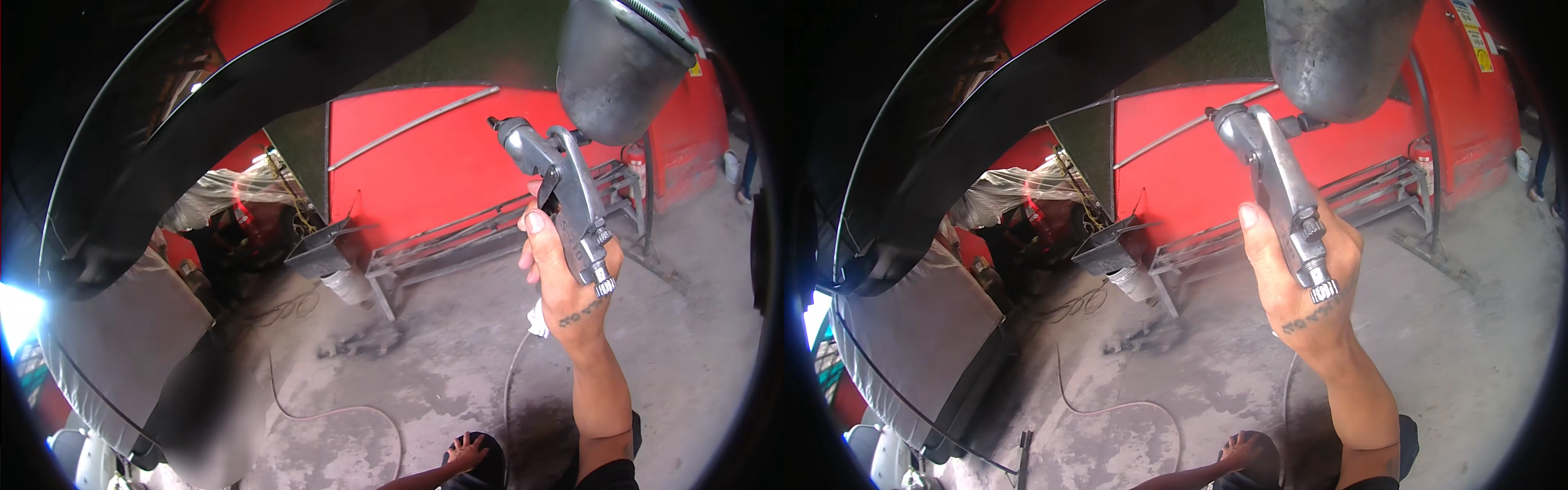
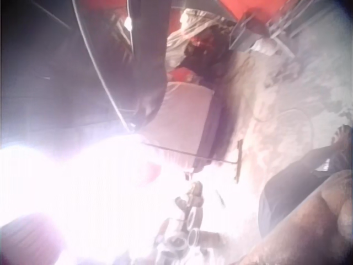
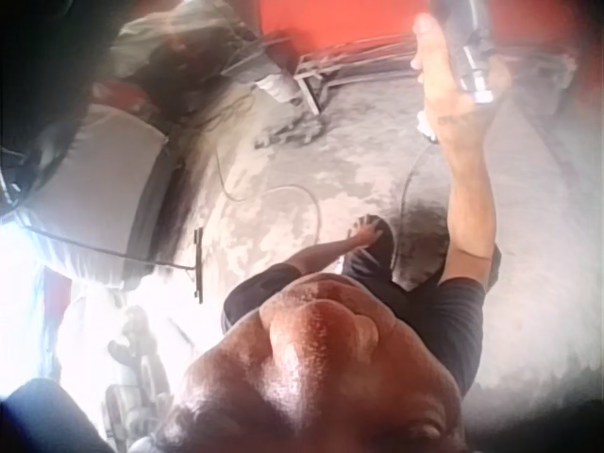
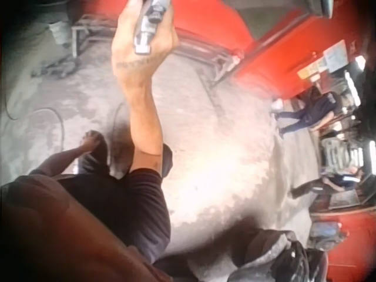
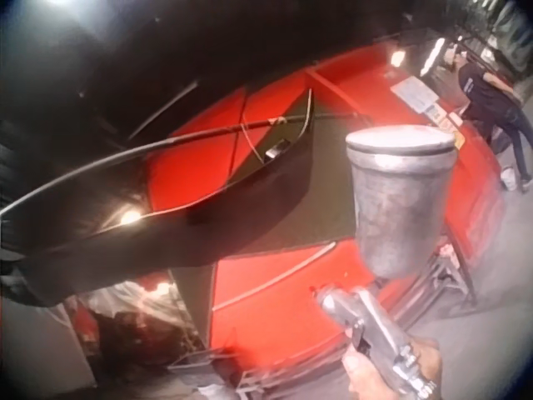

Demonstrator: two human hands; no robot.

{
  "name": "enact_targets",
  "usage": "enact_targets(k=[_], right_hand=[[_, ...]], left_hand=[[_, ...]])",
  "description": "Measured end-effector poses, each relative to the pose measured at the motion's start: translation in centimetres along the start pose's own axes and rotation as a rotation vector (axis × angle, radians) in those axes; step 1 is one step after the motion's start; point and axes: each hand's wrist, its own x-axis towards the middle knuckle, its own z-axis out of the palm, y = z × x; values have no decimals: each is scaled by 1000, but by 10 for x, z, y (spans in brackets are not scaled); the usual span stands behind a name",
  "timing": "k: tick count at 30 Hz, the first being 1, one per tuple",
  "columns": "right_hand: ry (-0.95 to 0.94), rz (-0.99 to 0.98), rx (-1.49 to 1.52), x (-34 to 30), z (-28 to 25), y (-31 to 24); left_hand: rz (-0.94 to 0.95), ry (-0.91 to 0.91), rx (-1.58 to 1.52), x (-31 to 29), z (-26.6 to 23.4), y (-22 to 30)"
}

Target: The person inspects a black car bumper, then uses a spray gun to apply a coat of paint. They move around the bumper to cover different sections, including the edges and the main body, ensuring even coverage.

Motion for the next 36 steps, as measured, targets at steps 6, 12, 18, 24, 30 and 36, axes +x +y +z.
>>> enact_targets(k=[6,12,18,24,30,36], right_hand=[[-105,-83,134,3,14,10],[-260,-265,196,-2,7,32],[-87,-71,157,2,-15,46],[-61,-113,187,17,-14,50],[-294,-290,280,12,-6,60],[-449,-41,318,-10,-38,93]], left_hand=[[-4,7,40,6,7,-7],[-32,-1,55,5,8,-7],[-33,20,46,4,10,-7],[-22,45,47,3,8,-1],[-21,22,63,6,4,4],[27,98,-83,11,33,-42]])
